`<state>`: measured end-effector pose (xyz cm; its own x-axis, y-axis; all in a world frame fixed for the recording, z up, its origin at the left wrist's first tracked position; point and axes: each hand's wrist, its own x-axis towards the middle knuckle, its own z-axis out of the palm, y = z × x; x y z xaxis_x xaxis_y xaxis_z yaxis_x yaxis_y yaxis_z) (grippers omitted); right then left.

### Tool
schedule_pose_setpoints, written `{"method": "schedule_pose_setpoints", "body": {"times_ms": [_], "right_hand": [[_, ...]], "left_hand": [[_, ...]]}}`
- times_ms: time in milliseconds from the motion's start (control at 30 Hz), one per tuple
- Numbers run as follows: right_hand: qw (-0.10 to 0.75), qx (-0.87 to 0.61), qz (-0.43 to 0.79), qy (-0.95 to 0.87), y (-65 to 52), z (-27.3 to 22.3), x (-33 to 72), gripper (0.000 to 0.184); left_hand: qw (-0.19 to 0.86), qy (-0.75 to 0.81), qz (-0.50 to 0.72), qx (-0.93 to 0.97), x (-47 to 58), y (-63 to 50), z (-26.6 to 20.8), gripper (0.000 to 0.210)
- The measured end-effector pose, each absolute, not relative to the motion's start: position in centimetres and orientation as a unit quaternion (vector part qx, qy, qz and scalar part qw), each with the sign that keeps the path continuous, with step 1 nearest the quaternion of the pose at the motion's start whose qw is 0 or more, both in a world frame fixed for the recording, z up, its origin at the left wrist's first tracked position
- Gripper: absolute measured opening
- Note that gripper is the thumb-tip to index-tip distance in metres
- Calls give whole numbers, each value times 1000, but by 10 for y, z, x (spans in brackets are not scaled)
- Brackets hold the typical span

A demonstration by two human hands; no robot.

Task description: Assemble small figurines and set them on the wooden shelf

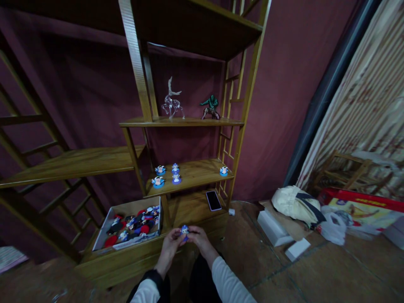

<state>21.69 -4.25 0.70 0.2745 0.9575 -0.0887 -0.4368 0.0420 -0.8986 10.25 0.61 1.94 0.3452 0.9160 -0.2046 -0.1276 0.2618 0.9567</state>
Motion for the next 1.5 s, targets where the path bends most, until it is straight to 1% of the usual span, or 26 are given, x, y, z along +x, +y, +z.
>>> {"method": "schedule_pose_setpoints", "body": {"times_ms": [100,233,300,467,600,767,900,1000,1300,1500], "right_hand": [[705,-445,511,-210,-44,4,223,45],[704,-474,492,-194,-48,5,227,46],[705,-464,495,-205,-52,7,229,44],[721,-434,494,-219,-61,10,234,43],[714,-437,493,-238,-68,7,242,48],[698,-427,513,-260,-72,6,250,46],[718,-405,525,-211,-75,10,254,44],[731,-381,535,-182,-79,15,257,41],[758,-328,541,-161,-89,25,271,41],[764,-316,543,-149,-89,23,280,42]], "left_hand": [[649,416,422,476,118,6,24,44],[599,412,453,516,132,8,27,39],[580,405,454,542,135,10,28,35],[587,381,418,579,137,8,30,28],[597,389,373,594,135,2,29,33],[546,404,343,649,135,-1,33,34],[493,387,334,704,142,-1,45,28],[476,392,324,717,150,0,53,25],[521,378,317,697,170,0,64,30],[564,373,308,669,184,-4,68,26]]}}
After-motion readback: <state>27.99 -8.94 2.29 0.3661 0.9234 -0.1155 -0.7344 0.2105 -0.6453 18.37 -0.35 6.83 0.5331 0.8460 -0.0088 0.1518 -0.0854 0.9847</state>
